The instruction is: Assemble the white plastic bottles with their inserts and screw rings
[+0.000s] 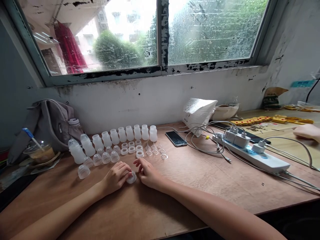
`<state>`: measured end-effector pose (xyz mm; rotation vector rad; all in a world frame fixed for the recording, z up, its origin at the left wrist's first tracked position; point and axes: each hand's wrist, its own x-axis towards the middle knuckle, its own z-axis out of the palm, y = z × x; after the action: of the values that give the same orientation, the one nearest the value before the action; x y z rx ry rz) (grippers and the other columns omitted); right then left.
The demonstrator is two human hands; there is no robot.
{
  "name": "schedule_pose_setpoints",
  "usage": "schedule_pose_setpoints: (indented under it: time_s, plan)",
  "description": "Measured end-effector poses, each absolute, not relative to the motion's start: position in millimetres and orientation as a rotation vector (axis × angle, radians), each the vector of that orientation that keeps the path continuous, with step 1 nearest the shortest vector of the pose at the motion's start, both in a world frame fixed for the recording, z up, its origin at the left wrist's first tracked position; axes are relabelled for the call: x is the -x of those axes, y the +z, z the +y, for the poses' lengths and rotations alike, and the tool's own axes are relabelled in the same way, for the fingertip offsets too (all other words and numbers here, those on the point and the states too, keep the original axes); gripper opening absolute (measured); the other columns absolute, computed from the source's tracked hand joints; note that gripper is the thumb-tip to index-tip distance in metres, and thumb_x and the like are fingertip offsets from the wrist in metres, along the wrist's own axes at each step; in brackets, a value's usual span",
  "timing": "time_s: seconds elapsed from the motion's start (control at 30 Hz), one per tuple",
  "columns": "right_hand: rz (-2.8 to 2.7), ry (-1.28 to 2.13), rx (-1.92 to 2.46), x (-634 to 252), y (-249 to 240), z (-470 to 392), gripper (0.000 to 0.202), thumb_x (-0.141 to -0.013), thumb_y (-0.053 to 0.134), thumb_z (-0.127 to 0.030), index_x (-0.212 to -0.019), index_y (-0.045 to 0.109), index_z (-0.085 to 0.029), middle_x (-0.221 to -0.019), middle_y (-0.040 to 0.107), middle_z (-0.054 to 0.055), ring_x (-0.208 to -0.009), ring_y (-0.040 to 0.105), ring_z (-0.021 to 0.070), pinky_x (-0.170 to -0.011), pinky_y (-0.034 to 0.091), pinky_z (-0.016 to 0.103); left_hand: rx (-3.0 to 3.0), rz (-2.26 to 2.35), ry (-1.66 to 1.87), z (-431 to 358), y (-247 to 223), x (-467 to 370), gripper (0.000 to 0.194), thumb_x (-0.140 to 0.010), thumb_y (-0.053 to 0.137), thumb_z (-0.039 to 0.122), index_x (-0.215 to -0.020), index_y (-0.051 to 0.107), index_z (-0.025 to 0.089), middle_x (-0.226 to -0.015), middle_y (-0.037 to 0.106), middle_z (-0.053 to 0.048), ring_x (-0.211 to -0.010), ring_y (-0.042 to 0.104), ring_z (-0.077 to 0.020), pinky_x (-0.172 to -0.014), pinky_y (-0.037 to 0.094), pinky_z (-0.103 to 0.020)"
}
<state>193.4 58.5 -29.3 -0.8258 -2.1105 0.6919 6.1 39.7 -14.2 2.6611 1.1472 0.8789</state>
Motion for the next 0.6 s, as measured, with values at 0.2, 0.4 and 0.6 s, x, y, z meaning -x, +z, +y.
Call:
schedule_pose_setpoints:
  time_s: [0.2, 0.4, 0.6]
  plan:
    - [-2.188, 0.655, 0.685, -193, -20, 49, 0.029, -0.071, 0.049, -0.009, -0.097, 0.043, -0.019, -0.091, 0.052, 0.003, -0.075, 0.049, 0.0120, -0.063, 0.042, 0.023, -2.019, 1.209, 1.064, 33, -11, -14, 0.022, -0.086, 0.037, 0.035, -0.079, 0.050, 0.018, -0.066, 0.055, 0.002, -0.058, 0.049, -0.0105, -0.054, 0.037, -0.021]
    - [-2.109, 0.589, 0.757, -185, -20, 48, 0.009, -0.075, 0.048, -0.017, -0.080, 0.041, -0.019, -0.069, 0.048, -0.002, -0.057, 0.042, 0.0096, -0.053, 0.036, 0.021, -1.740, 1.124, 1.050, 31, -15, -21, 0.026, -0.083, 0.040, 0.042, -0.085, 0.048, 0.017, -0.067, 0.053, 0.001, -0.054, 0.049, -0.0094, -0.048, 0.037, -0.019]
    - [-1.998, 0.612, 0.899, -185, -18, 51, 0.012, -0.071, 0.048, -0.014, -0.073, 0.038, -0.020, -0.060, 0.041, -0.005, -0.052, 0.038, 0.0091, -0.049, 0.031, 0.020, -1.849, 1.203, 1.112, 23, -10, -22, 0.026, -0.086, 0.034, 0.038, -0.091, 0.050, 0.019, -0.082, 0.057, -0.002, -0.067, 0.052, -0.0119, -0.059, 0.043, -0.022]
